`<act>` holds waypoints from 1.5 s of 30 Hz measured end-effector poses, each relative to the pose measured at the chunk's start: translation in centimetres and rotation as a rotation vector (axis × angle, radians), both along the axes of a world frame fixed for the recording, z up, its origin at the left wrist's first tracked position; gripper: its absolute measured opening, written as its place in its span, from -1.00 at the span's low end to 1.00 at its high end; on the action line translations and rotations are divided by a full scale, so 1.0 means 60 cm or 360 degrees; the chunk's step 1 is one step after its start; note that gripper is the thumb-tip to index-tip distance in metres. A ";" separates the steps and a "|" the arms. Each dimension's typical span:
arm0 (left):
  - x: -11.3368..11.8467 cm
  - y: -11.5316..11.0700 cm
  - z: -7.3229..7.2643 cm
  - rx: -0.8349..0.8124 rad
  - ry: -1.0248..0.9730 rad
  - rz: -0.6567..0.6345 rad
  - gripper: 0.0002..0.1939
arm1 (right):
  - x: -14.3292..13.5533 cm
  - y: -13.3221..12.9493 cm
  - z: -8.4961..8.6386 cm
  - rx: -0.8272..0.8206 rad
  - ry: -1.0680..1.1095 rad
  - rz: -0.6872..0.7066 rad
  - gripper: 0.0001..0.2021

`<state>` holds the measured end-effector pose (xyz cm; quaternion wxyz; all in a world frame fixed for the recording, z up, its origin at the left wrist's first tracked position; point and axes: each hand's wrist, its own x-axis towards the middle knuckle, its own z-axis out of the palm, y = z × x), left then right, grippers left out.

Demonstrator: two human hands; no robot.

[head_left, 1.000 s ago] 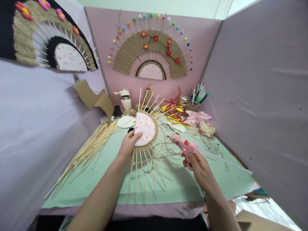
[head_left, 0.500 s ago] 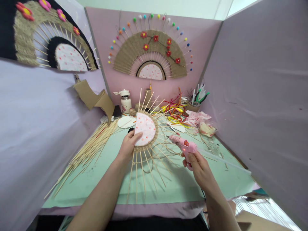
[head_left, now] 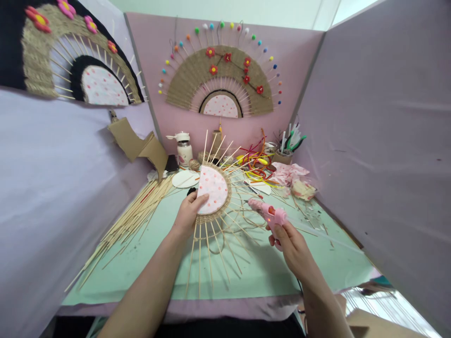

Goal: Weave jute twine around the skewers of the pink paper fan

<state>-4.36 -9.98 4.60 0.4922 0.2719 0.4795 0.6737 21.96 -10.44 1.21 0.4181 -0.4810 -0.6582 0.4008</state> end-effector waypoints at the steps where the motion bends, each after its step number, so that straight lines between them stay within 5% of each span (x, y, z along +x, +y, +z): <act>1: 0.000 0.000 0.000 -0.0003 -0.0006 0.0004 -0.76 | 0.001 -0.001 0.000 -0.0003 0.0006 -0.0007 -0.56; 8: -0.001 0.001 0.001 -0.0017 -0.0035 0.0040 -0.80 | 0.045 0.004 0.009 0.0174 0.0117 -0.0364 -0.54; 14: -0.012 0.007 -0.004 -0.0042 -0.0215 0.0043 -0.82 | 0.129 0.046 0.014 0.0394 -0.0465 -0.0658 -0.56; 24: -0.016 0.011 0.003 -0.0142 -0.0454 0.0054 -0.67 | 0.164 0.104 -0.078 0.0381 -0.1497 -0.0760 -0.60; 27: -0.015 0.010 0.002 -0.0124 -0.0478 0.0044 -0.66 | 0.160 0.101 -0.077 0.0341 -0.1559 -0.0897 -0.55; 30: -0.014 0.009 0.001 -0.0126 -0.0466 0.0004 -0.68 | 0.140 0.092 -0.046 0.0507 -0.1320 -0.0966 -0.48; 33: -0.011 0.006 0.003 -0.0170 -0.0434 -0.0056 -0.70 | 0.093 0.081 -0.011 0.0732 -0.0731 -0.0591 -0.57; 39: 0.000 -0.003 0.012 -0.0262 -0.0427 -0.0185 -0.76 | -0.009 0.064 0.017 0.0399 0.0217 0.0004 -0.71; 45: 0.003 -0.006 0.010 -0.0296 -0.0413 -0.0221 -0.77 | -0.048 0.053 0.026 0.0138 0.0473 -0.0100 -0.78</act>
